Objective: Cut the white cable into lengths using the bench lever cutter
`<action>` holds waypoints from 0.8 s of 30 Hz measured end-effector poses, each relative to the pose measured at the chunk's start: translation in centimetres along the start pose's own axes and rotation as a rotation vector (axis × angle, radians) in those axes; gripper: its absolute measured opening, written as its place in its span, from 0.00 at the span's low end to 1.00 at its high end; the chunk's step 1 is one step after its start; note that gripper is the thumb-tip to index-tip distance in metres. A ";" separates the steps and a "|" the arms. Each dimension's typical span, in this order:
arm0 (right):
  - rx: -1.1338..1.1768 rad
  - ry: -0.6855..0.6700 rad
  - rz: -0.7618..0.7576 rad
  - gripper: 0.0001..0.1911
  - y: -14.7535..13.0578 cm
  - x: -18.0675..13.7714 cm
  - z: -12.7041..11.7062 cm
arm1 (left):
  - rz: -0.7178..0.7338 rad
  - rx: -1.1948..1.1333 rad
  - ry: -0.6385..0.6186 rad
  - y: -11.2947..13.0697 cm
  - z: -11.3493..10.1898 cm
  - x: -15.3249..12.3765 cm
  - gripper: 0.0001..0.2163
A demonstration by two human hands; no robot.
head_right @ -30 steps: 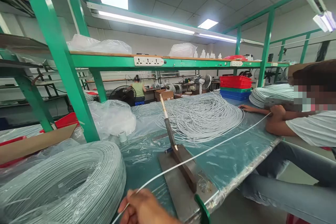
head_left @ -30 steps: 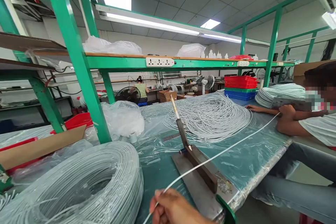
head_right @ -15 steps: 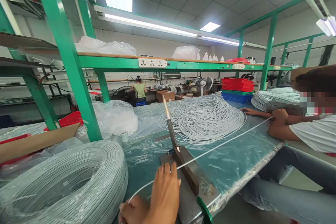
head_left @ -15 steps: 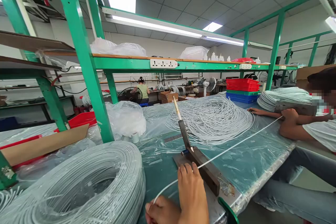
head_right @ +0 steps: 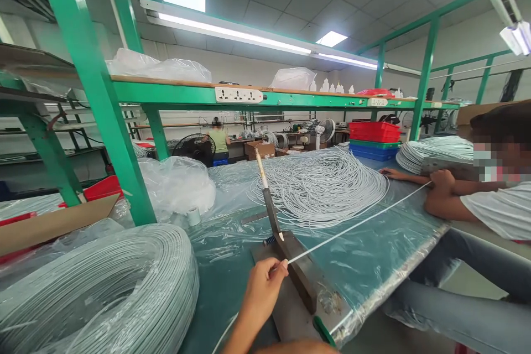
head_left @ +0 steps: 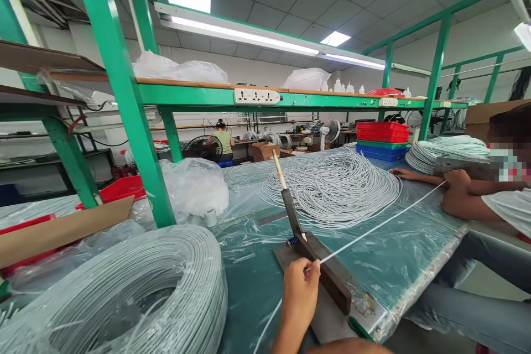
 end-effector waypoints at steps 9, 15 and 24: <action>-0.391 0.727 -0.254 0.15 -9.8 -1.0 -15.5 | -0.028 -0.178 0.009 -2.9 1.9 0.1 0.20; -0.291 0.803 -0.098 0.20 -11.0 7.6 -23.3 | -0.127 -0.303 -0.058 -4.4 2.8 1.3 0.23; -0.153 0.715 0.060 0.26 -11.8 11.1 -24.1 | -0.189 -0.370 -0.030 -4.4 2.5 2.3 0.25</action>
Point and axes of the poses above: each hand's wrist, its own x-axis towards the middle knuckle, its own z-axis out of the palm, y = z × x, the point moved 1 cm from there along x, towards the middle knuckle, and after that the axes turned 13 degrees about -z, right-handed, at the moved point
